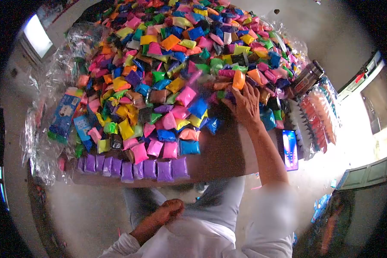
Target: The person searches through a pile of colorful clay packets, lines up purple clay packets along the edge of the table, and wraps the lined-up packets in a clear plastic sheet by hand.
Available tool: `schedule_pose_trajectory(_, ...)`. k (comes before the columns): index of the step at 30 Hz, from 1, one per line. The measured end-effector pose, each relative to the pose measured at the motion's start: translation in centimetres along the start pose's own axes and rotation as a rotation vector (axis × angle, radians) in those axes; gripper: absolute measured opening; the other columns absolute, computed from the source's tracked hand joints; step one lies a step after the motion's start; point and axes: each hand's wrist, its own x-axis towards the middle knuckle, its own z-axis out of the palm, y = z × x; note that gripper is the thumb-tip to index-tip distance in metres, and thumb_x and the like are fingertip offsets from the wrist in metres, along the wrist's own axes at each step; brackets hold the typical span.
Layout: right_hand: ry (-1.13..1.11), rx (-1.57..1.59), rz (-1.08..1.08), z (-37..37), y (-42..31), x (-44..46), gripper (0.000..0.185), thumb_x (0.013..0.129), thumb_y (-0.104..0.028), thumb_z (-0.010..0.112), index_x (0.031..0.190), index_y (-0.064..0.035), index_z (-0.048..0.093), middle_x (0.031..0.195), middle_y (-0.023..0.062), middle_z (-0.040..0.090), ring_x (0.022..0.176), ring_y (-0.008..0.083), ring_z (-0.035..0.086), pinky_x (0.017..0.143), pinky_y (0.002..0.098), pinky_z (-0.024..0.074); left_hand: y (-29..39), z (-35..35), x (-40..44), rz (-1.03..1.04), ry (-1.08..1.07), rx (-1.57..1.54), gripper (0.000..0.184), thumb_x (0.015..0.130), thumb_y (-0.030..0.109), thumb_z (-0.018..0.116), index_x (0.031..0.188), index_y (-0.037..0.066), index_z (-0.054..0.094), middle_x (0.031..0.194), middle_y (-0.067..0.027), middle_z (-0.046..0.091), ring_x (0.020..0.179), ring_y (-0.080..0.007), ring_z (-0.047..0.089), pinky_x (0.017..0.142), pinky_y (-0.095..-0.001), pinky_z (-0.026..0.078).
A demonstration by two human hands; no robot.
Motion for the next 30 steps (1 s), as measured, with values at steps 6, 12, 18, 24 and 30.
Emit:
schedule_pose_trajectory(6,-0.138,0.077,0.084,-1.3,0.8,3.7,0.045,0.076,-0.038,0.068,0.108,-0.0076,0.06,0.109,0.017,0.054,0.106,0.0347,0.049,0.088,0.0434,0.0385,-0.9,-0.6,1.1,0.056,-0.179,0.016,0.036,0.086,0.045,0.056,0.08,0.01,0.054,0.066,0.003,0.049,0.056,-0.0061,0.039,0.052,-0.0198,0.028)
schedule_pose_trajectory(12,-0.628,0.391,0.352,-5.7,0.6,6.3,0.042,0.069,-0.043,0.073,0.086,-0.0049,0.069,0.078,0.0126,0.065,0.075,0.0251,0.064,0.069,0.0362,0.0478,-0.2,-0.4,0.5,0.002,-0.122,0.042,0.038,0.085,0.049,0.057,0.077,0.012,0.054,0.068,0.0022,0.048,0.058,-0.0064,0.04,0.053,-0.0206,0.031)
schedule_pose_trajectory(18,-0.606,0.271,0.423,-9.8,-1.8,4.8,0.025,0.078,-0.027,0.067,0.088,-0.0038,0.069,0.071,0.0068,0.065,0.066,0.0132,0.06,0.061,0.0277,0.0462,-1.3,-1.4,1.0,-0.003,-0.083,-0.002,0.04,0.084,0.05,0.057,0.079,0.011,0.054,0.069,0.0022,0.048,0.06,-0.0067,0.043,0.055,-0.02,0.033)
schedule_pose_trajectory(24,-0.161,0.521,0.171,-7.2,-6.2,4.8,0.025,0.079,-0.022,0.063,0.097,-0.0055,0.064,0.082,0.0121,0.065,0.076,0.0267,0.063,0.068,0.0363,0.0492,-0.1,-0.7,1.0,0.036,-0.155,0.06,0.039,0.086,0.049,0.055,0.079,0.01,0.054,0.069,0.0026,0.048,0.059,-0.0062,0.042,0.053,-0.0201,0.034)
schedule_pose_trajectory(30,-0.036,0.495,-0.297,0.6,-11.1,6.4,0.031,0.072,-0.024,0.068,0.098,-0.0076,0.062,0.105,0.0148,0.059,0.101,0.0325,0.053,0.085,0.0438,0.0427,-0.7,-1.7,1.0,0.023,-0.215,-0.055,0.037,0.087,0.046,0.055,0.083,0.009,0.054,0.068,0.0029,0.048,0.058,-0.0055,0.041,0.052,-0.019,0.033)
